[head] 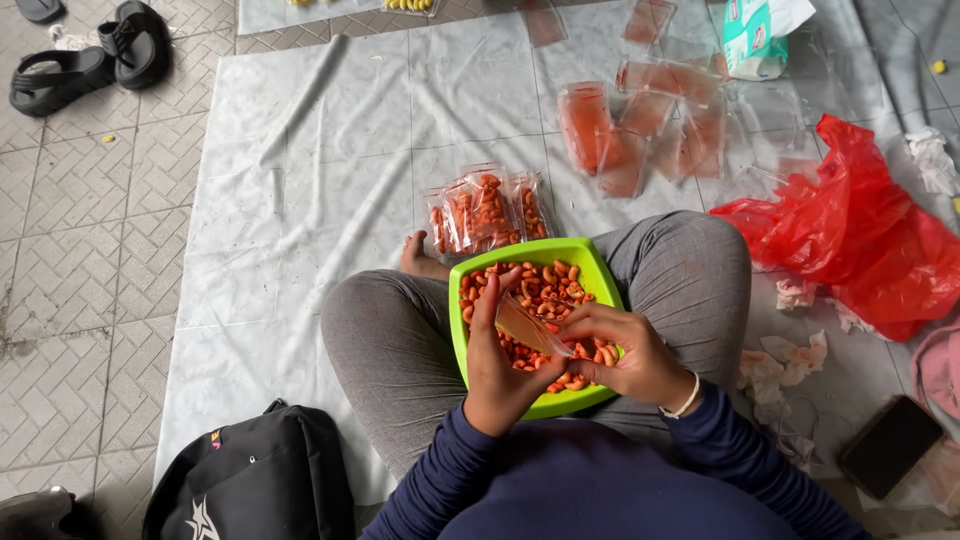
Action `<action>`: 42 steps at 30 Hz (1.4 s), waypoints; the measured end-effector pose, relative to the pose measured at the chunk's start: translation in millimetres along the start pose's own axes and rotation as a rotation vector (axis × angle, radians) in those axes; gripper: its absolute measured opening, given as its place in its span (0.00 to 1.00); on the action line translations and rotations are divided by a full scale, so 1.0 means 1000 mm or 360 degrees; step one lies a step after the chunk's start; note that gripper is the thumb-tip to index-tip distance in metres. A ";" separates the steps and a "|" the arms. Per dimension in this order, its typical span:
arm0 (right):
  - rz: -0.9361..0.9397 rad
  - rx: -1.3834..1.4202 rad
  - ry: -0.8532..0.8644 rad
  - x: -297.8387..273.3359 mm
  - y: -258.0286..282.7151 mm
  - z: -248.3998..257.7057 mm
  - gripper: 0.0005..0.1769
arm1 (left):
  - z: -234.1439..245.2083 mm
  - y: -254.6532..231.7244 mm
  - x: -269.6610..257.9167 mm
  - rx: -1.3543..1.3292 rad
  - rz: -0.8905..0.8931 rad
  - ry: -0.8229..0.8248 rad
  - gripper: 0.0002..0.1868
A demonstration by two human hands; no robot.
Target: Filling small plastic bags with snacks using a metal scoop while sitting on the floor
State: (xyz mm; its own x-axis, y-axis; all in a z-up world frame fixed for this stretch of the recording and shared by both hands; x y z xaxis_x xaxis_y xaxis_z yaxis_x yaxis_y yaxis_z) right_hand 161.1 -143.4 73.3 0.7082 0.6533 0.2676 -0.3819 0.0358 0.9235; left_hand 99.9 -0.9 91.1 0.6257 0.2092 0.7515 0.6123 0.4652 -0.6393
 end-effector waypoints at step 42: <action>-0.0132 -0.0233 -0.0171 -0.003 -0.049 0.017 0.08 | -0.012 -0.021 -0.017 0.0733 -0.0737 0.0480 0.11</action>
State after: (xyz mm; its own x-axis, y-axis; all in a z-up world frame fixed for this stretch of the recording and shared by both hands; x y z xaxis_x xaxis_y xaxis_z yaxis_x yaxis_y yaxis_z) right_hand 187.6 -160.6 32.2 0.7969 0.5596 0.2274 -0.3965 0.2006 0.8959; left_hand 81.6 -24.6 89.8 0.4983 -0.3131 0.8085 0.6226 0.7782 -0.0823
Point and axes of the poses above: each hand's wrist, its own x-axis towards the middle knuckle, its own z-axis out of the back of the hand, y = z × x, the point moved 9 cm from there along x, towards the middle knuckle, and after that the axes turned 7 degrees about -z, right-handed, at the moved point
